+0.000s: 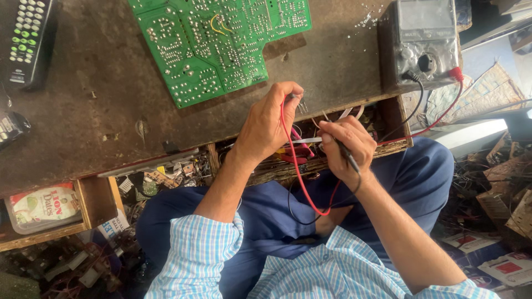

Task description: The person tests a small electronic component using a multimeter, then uses pliers to bend its leads. They then use a soldering iron to work on a green circuit board, flipping it over to inspect the other side.

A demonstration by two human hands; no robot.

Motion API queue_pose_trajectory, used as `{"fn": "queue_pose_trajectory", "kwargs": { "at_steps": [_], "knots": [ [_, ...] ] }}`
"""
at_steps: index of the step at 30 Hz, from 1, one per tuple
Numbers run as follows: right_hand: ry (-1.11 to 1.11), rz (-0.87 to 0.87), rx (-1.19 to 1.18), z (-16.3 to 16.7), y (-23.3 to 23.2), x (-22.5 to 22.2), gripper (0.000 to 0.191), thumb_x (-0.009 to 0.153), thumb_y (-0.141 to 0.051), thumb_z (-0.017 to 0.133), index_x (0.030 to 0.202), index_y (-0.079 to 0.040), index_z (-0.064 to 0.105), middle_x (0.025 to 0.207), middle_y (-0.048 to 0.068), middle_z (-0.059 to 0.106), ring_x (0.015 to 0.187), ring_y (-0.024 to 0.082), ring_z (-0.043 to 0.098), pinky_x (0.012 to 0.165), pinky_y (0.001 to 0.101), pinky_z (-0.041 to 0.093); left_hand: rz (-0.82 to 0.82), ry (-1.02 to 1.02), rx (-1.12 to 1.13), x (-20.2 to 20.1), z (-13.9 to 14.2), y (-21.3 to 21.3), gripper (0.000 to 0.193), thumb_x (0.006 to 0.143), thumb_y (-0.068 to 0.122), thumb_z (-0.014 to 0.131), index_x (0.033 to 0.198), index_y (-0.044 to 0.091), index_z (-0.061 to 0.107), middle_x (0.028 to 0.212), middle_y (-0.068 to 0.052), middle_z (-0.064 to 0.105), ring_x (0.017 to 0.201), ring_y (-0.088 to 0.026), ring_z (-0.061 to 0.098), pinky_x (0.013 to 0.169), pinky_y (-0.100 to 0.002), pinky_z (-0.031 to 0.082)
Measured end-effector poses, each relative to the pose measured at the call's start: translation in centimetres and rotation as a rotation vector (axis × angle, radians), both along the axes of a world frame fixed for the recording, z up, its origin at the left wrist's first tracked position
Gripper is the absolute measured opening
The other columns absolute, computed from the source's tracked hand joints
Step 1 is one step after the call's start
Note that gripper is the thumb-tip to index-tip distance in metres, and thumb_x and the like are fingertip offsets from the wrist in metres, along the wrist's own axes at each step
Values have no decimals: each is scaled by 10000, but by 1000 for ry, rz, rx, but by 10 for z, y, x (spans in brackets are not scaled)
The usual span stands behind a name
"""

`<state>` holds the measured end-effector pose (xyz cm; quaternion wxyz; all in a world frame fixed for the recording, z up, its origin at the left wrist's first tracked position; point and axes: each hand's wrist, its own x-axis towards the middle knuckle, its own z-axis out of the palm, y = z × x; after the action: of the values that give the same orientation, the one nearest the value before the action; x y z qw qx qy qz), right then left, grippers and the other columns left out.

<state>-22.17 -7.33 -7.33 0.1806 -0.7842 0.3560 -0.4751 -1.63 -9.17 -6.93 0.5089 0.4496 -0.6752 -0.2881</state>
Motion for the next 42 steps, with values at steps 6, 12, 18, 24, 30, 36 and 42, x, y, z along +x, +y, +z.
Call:
{"fn": "queue_pose_trajectory", "kwargs": {
  "at_steps": [6, 12, 18, 24, 30, 36, 42],
  "knots": [
    [-200, -92, 293, -15, 9, -1, 194, 1011, 43, 627, 1180, 15, 537, 945, 96, 756, 795, 164, 719, 715, 241, 553, -12, -68, -141, 0, 1, 2, 236, 1042, -44, 602, 1237, 54, 512, 1100, -160, 654, 1000, -357, 709, 788, -415, 573],
    [12, -90, 51, -6, 4, 0, 192, 950, 70, 733, 1123, 6, 679, 975, 160, 678, 847, 242, 671, 748, 315, 530, -69, -72, -99, 2, -1, 1, 288, 1001, -101, 619, 1232, 37, 517, 1072, -146, 622, 826, -290, 676, 723, -395, 549],
    [14, -60, 49, 1, 3, 4, 215, 933, 81, 752, 1120, 17, 669, 1059, 162, 701, 886, 250, 708, 762, 318, 563, -65, -67, -150, 2, -2, 2, 343, 964, -149, 603, 1236, 38, 512, 1093, -148, 617, 865, -294, 672, 741, -390, 552],
    [24, -46, 25, -2, 2, 2, 218, 923, 79, 773, 1105, 28, 666, 1110, 185, 713, 988, 278, 741, 834, 336, 600, -41, -81, -184, 0, -3, 3, 346, 969, -152, 612, 1237, 38, 503, 1118, -143, 618, 896, -301, 674, 746, -390, 548],
    [-14, -17, -2, 4, 2, 5, 192, 913, 97, 759, 1075, 43, 671, 1106, 192, 721, 1065, 309, 745, 916, 365, 611, -83, -114, -131, 0, -2, 4, 393, 911, -167, 629, 1231, 35, 524, 1101, -121, 615, 767, -236, 617, 719, -369, 537],
    [-92, -40, 7, 5, -6, 16, 194, 892, 128, 757, 1048, 59, 664, 1080, 191, 732, 1120, 335, 746, 1006, 402, 604, -41, -177, -254, 1, 1, 1, 423, 877, -156, 628, 1235, 34, 504, 1157, -152, 610, 1065, -367, 656, 898, -439, 550],
    [-46, -23, -58, 2, -9, 19, 207, 835, 142, 771, 970, 46, 647, 1045, 190, 726, 1074, 321, 748, 1042, 454, 593, -28, -158, -213, -1, 0, -4, 366, 897, -153, 624, 1196, 28, 515, 1124, -155, 639, 1067, -365, 670, 880, -442, 558]
  ]
}}
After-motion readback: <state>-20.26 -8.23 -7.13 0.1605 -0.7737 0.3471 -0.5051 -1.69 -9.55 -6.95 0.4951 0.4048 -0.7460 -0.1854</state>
